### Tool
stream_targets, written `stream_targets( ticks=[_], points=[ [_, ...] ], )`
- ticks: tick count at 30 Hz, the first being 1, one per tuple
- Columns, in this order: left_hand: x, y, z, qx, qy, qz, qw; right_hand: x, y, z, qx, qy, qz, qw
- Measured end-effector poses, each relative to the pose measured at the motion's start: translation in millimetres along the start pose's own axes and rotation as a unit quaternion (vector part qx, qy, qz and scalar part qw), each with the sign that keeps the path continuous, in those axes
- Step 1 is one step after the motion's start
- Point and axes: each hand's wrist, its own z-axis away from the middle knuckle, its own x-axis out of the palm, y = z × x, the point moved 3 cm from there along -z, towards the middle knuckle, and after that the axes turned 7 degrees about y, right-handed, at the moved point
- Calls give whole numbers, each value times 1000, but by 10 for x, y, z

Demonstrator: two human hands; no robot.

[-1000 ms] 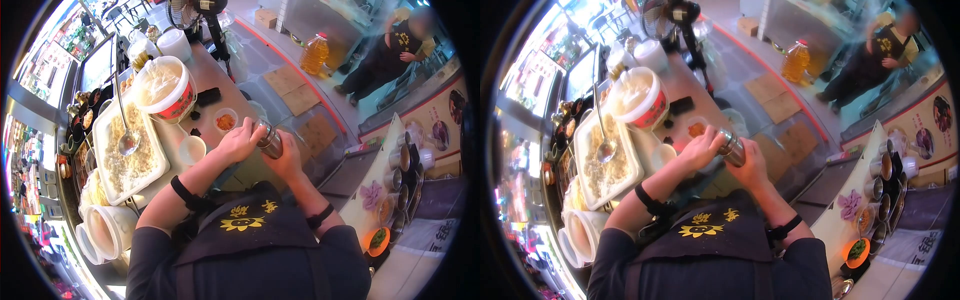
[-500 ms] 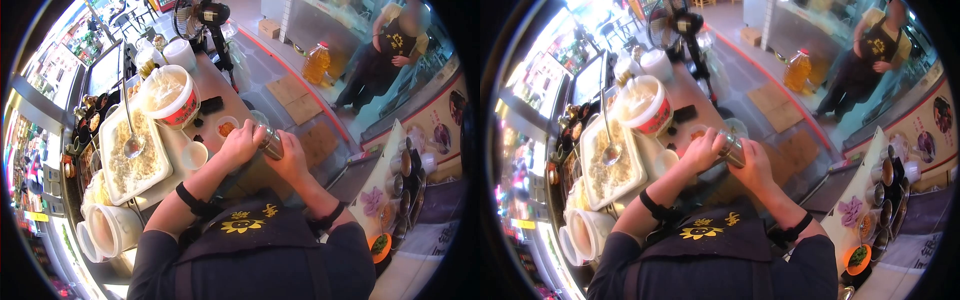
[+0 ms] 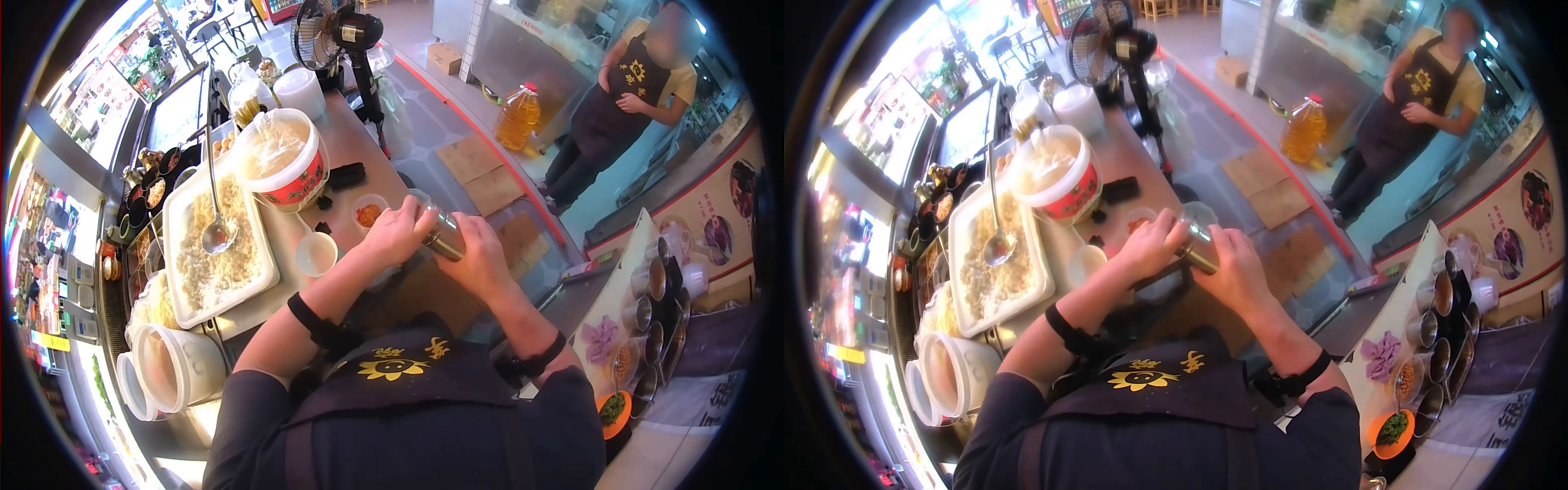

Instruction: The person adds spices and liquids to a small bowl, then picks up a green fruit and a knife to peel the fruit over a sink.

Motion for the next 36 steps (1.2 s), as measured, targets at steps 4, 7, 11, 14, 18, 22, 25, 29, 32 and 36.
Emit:
stream_targets(
  ticks=[4, 7, 11, 14, 18, 22, 25, 29, 32, 36],
  points=[
    [-185, 57, -35, 14, 11, 98, 995, -111, -95, -78, 63, -31, -62, 996],
    [-216, 37, -94, -115, -25, 206, 972, -160, -31, -152, 78, -91, -133, 984],
    [-304, 36, -105, -82, -18, 282, 956, -74, 229, -7, 305, -257, -415, 818],
    [-476, 139, -146, 88, -12, 273, 958, -49, 269, 132, 368, -338, -568, 654],
    [-726, 137, -239, 86, -67, 265, 958, -283, 54, 26, 274, -252, -420, 827],
    [-776, 300, -325, -98, -174, 178, 964, -398, -187, -41, 94, -91, -177, 975],
    [-757, 344, -323, -187, -157, 182, 953, -412, -213, -27, 83, -65, -171, 980],
    [-822, 387, -363, 10, -37, 234, 971, -440, 3, 59, 291, -280, -343, 848],
    [-1014, 614, -426, 200, -31, 270, 941, -237, 116, 332, 277, -373, -582, 667],
    [-1141, 851, -323, 331, 12, 303, 894, -204, -136, 408, 257, -380, -702, 545]
  ],
)
